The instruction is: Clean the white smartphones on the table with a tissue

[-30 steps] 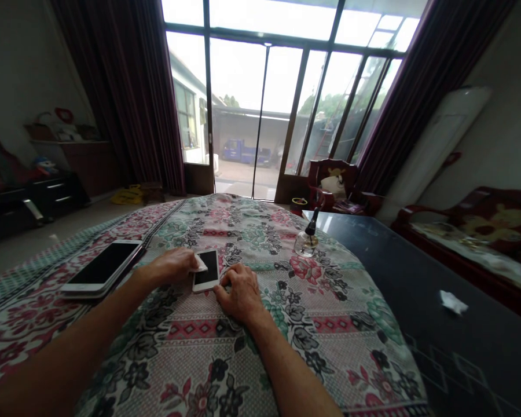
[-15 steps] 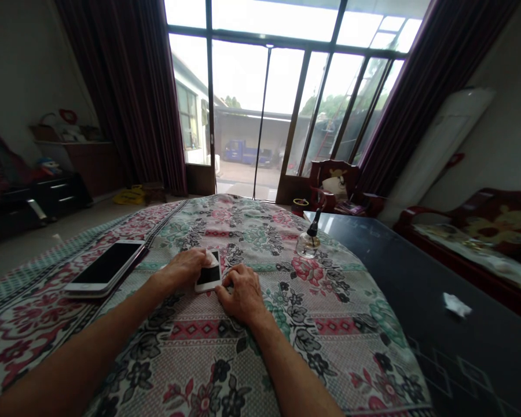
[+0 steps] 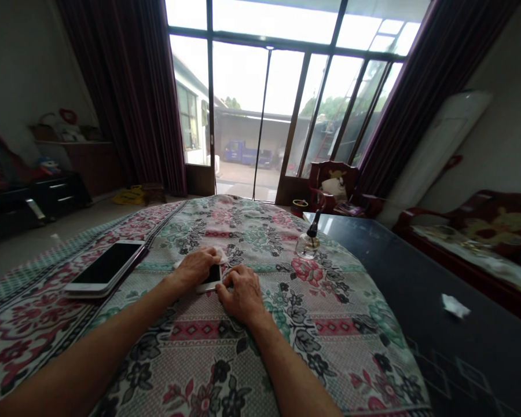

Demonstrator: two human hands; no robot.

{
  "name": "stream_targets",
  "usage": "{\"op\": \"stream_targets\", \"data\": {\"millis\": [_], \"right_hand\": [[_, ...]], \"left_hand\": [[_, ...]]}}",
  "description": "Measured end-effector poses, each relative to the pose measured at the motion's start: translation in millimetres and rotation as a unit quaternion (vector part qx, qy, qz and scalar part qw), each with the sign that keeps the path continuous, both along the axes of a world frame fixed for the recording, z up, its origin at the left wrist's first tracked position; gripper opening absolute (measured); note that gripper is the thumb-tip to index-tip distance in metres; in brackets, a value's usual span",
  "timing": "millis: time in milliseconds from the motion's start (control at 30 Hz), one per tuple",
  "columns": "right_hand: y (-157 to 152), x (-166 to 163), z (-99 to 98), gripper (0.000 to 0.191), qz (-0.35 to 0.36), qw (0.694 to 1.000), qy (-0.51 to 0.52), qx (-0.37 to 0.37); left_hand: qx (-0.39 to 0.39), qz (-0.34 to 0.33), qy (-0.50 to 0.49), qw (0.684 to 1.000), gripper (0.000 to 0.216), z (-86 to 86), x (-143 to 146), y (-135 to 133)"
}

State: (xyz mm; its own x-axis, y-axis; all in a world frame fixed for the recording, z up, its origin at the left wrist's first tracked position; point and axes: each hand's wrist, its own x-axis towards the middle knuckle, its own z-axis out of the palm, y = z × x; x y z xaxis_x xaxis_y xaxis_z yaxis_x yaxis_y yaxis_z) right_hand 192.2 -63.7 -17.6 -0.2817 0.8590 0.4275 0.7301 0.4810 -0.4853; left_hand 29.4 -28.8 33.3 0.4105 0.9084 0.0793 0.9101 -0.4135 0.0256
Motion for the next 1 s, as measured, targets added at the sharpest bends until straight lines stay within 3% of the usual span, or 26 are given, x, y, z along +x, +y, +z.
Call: {"op": "stream_targets", "data": {"millis": [200, 433, 700, 1000], "right_hand": [[0, 0, 1.0, 0.014, -0.002, 1.0, -0.005, -0.001], [-1, 0, 0.7, 0.013, -0.006, 1.0, 0.0, 0.0], [-1, 0, 2.0, 0.014, -0.013, 1.0, 0.0, 0.004], [-3, -1, 1.9, 0.011, -0.016, 1.0, 0.011, 0.013]], "left_hand": [[0.014, 0.071, -0.015, 0.997, 0.037, -6.5, -24, 15], [0.01, 0.03, 0.023, 0.999, 0.037, -0.1, -6, -5], [0.007, 0.058, 0.014, 0.998, 0.037, 4.7, -5, 20], [0.014, 0.025, 0.014, 1.0, 0.035, -5.9, -15, -15]]}}
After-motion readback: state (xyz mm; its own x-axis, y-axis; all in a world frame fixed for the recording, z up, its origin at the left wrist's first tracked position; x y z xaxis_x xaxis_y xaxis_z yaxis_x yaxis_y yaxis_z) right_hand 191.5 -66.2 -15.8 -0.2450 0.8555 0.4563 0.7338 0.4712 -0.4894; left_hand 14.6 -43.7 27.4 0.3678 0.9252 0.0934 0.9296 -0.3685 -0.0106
